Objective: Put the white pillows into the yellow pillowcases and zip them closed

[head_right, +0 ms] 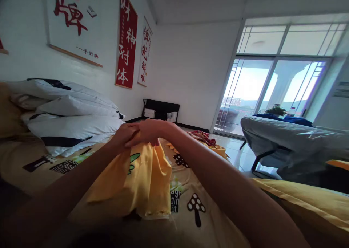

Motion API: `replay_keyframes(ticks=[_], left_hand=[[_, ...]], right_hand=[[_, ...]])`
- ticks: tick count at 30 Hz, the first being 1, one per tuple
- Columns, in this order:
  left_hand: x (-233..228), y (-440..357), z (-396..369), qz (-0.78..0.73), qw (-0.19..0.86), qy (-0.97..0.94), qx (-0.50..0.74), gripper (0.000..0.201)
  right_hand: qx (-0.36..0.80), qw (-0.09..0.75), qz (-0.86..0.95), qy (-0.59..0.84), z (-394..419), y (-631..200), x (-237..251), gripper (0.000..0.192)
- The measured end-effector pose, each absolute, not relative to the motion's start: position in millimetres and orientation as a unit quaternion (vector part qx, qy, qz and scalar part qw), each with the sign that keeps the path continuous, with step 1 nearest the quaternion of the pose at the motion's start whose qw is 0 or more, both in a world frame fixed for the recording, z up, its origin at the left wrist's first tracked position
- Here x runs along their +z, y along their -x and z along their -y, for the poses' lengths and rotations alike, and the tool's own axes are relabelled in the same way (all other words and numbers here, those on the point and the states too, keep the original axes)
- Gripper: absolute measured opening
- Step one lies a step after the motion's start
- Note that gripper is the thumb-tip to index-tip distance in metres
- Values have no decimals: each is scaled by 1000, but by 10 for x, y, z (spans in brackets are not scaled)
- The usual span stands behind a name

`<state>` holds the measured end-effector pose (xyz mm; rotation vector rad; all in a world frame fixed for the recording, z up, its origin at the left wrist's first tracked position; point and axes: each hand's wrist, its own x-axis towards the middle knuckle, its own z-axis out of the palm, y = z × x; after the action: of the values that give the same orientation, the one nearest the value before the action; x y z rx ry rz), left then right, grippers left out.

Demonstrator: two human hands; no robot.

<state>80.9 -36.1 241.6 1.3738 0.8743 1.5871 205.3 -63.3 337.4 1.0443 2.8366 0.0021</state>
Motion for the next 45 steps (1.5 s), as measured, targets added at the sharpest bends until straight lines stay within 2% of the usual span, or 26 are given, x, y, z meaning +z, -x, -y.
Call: replay_keyframes(ticks=[3, 6, 9, 11, 14, 16, 17, 22, 24, 26, 29, 31, 32, 35, 39, 42, 45], left_hand=[[2484, -796, 450, -328, 459, -549, 617, 13], [2512, -762, 528, -302, 506, -548, 594, 19], [2491, -724, 516, -321, 501, -544, 592, 27], [2447, -655, 450, -397, 418, -571, 584, 28], [2315, -421, 316, -563, 138, -604, 546, 25], [2181, -185, 234, -629, -12, -587, 509, 23], [2108, -56, 198, -651, -47, -577, 491, 21], [1854, 344, 90, -693, -98, -554, 451, 20], [1866, 237, 120, -661, -144, -546, 495, 24], [1934, -42, 221, -573, -178, -585, 546, 23], [2107, -598, 443, -415, -177, -696, 559, 23], [2252, -892, 562, -382, -178, -713, 560, 15], [2325, -984, 598, -390, -176, -702, 570, 14], [2483, -1035, 605, -457, -152, -664, 572, 29], [2480, -835, 516, -570, -139, -699, 409, 9], [2395, -671, 446, -628, -148, -698, 311, 19], [2334, -494, 355, -658, -157, -690, 256, 31]], right_hand=[[34, 21, -932, -361, 599, -1983, 3268, 33], [66, 16, -919, -388, 531, -1992, 3159, 18], [80, 28, -919, -385, 506, -2020, 3133, 18], [103, 37, -909, -402, 486, -2076, 3182, 17], [151, 6, -869, -471, 391, -2263, 3317, 14], [190, -45, -834, -516, 288, -2445, 3405, 18], [213, -82, -812, -537, 234, -2540, 3439, 22], [268, -392, -666, -575, 71, -2846, 3506, 29], [241, -462, -653, -550, 66, -2825, 3508, 24], [221, -495, -652, -531, 83, -2727, 3512, 22], [210, -521, -659, -500, 140, -2516, 3513, 27], [207, -531, -673, -471, 189, -2394, 3501, 30], [207, -536, -681, -455, 211, -2351, 3490, 30], [221, -557, -692, -402, 232, -2304, 3456, 27], [253, -598, -691, -317, 102, -2359, 3445, 22], [252, -605, -702, -279, -28, -2410, 3467, 22], [260, -578, -708, -312, -81, -2467, 3501, 21]])
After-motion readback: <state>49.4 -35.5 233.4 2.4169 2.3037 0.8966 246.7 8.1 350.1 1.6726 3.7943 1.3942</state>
